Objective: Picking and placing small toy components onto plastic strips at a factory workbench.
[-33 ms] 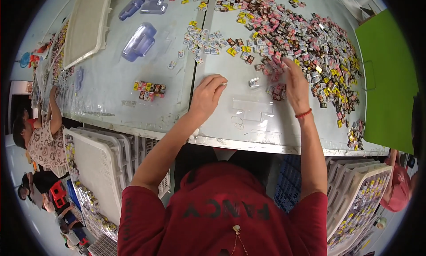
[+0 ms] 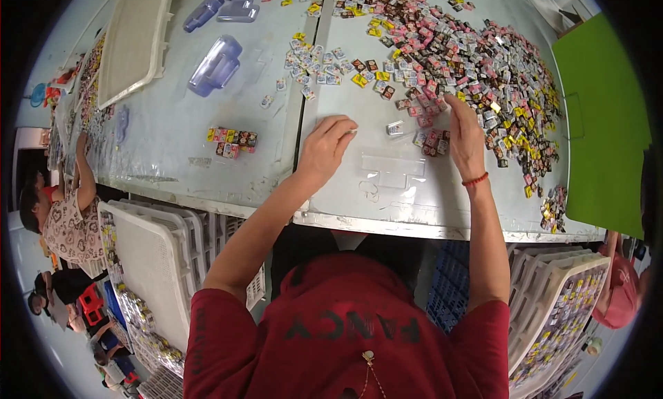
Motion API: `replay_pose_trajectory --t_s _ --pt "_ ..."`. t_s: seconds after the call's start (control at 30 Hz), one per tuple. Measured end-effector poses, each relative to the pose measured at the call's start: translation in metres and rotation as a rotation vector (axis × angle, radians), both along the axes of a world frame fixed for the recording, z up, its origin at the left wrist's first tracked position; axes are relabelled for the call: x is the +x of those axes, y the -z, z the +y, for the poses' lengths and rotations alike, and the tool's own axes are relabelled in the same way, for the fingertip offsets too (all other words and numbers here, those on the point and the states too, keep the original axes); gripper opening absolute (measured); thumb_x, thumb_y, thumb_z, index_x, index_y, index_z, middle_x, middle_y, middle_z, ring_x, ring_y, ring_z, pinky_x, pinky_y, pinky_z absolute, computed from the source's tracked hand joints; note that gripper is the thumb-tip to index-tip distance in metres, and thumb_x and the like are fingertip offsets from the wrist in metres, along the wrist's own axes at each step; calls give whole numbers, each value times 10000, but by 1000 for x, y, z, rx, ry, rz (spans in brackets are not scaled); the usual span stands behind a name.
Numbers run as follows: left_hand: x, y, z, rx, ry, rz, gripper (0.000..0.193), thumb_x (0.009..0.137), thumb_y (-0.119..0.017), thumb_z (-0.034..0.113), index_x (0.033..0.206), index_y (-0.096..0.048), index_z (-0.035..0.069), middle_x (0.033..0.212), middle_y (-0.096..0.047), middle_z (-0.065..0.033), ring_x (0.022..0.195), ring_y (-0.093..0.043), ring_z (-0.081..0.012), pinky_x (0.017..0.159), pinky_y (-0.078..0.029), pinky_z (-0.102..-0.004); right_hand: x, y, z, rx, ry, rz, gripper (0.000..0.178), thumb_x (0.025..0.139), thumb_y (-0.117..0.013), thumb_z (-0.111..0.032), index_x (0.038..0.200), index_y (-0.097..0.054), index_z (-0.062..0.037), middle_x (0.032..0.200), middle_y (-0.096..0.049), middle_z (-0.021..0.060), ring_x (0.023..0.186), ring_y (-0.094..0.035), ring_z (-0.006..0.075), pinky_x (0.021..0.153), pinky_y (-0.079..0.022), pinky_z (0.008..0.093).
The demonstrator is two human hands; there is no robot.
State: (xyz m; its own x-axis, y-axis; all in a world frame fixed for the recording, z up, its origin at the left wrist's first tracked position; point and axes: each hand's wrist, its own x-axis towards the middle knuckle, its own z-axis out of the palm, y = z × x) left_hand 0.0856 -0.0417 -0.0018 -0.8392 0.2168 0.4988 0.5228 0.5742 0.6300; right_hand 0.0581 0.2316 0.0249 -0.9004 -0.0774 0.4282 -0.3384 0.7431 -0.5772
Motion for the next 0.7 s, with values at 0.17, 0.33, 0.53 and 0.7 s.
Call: replay_pose_trajectory --t_s 0.17,0.33,0.53,0.7 --pt "-31 -22 34 13 130 18 209 800 -688 104 985 -630 25 1029 -629 -140 1002 -574 -327 863 -466 -381 19 -5 -21 171 -16 -5 241 891 -520 -27 1117 -606 -27 1083 -638 156 1025 -588 325 879 -470 378" --pt "-16 2 59 -154 181 40 371 645 -754 361 828 -682 46 921 -633 -151 961 -562 -352 883 -427 -459 29 3 -55 220 -171 30 377 773 -533 -10 1146 -582 17 1125 -607 203 1044 -563 373 913 -441 435" --pt "-29 67 117 -10 252 187 228 716 -657 145 909 -625 29 1190 -485 -251 1013 -485 -391 884 -430 -479 24 48 14 319 -108 31 272 940 -479 -69 1175 -572 31 1098 -616 193 988 -589 350 868 -468 393" --pt "-16 34 96 148 55 110 140 731 -638 121 822 -579 32 1064 -519 -220 971 -513 -390 822 -443 -462 14 40 -11 183 -123 -2 304 949 -479 -43 1244 -527 13 1209 -586 179 1097 -567 333 902 -451 407"
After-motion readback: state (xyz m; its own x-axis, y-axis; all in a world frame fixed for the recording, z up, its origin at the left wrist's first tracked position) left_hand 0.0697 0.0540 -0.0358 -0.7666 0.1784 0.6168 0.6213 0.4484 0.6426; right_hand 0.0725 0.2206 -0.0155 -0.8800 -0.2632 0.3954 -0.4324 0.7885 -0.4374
